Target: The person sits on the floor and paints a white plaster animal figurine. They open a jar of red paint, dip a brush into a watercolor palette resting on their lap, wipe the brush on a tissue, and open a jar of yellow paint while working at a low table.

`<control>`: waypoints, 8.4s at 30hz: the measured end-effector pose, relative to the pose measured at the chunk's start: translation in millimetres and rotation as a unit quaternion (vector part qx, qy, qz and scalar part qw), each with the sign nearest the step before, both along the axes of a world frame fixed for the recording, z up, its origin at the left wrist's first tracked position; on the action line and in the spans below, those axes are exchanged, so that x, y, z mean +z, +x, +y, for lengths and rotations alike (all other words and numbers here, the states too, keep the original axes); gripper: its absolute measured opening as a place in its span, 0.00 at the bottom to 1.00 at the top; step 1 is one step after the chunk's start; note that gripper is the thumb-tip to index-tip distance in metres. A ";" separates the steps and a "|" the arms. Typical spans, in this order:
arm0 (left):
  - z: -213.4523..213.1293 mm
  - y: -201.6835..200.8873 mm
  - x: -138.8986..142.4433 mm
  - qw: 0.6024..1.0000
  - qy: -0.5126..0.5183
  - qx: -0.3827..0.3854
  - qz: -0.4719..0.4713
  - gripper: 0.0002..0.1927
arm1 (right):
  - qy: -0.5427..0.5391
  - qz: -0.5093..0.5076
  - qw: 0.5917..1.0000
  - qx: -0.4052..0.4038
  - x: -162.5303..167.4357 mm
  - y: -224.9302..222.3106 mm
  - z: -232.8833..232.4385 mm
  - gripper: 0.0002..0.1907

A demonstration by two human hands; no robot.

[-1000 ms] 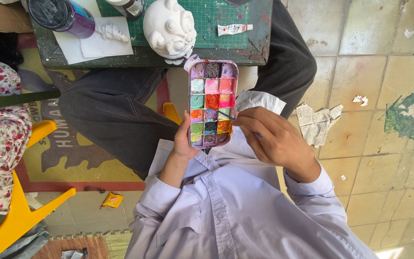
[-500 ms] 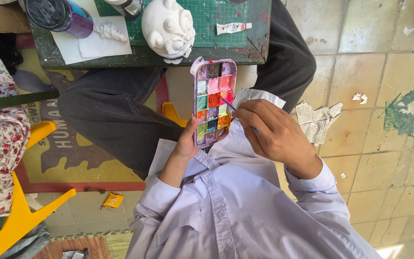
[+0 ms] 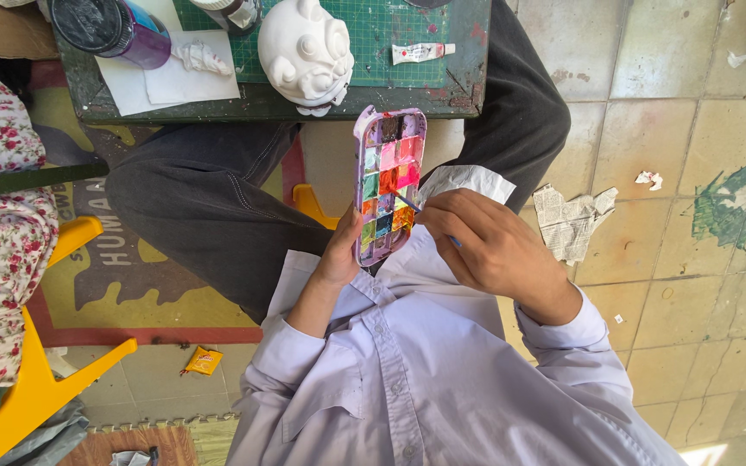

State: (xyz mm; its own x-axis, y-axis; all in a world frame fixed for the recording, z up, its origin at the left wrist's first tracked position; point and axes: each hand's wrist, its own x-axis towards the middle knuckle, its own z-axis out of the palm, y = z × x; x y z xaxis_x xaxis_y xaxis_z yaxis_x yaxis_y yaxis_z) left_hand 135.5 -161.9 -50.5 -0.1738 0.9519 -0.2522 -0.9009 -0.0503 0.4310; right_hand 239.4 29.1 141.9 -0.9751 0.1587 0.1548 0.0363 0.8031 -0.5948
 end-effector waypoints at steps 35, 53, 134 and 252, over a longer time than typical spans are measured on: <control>1.0 1.0 -1.8 0.998 -0.024 -0.005 0.062 0.41 | 0.006 -0.012 1.000 0.009 -7.2 4.1 -1.5 0.20; -17.7 10.6 -35.1 0.994 0.018 0.037 -0.105 0.38 | -0.093 0.023 0.992 -0.080 -15.2 10.6 -3.5 0.08; 14.2 -12.0 16.9 0.975 0.046 -0.042 -0.211 0.51 | -0.161 -0.014 0.979 -0.128 -44.2 22.1 2.9 0.08; 118.3 -14.6 -30.9 0.971 -0.104 0.202 0.076 0.44 | -0.604 0.089 0.721 -0.329 -250.0 -4.0 110.7 0.19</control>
State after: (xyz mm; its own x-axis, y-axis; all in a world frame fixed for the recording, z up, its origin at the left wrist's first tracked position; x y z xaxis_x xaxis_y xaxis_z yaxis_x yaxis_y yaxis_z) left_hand 121.0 -43.6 -81.4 -0.5728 0.7293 -0.3742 -0.7512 -0.2844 0.5956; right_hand 235.4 139.8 -108.2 -0.6084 0.7017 -0.3708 0.0106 -0.4600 -0.8879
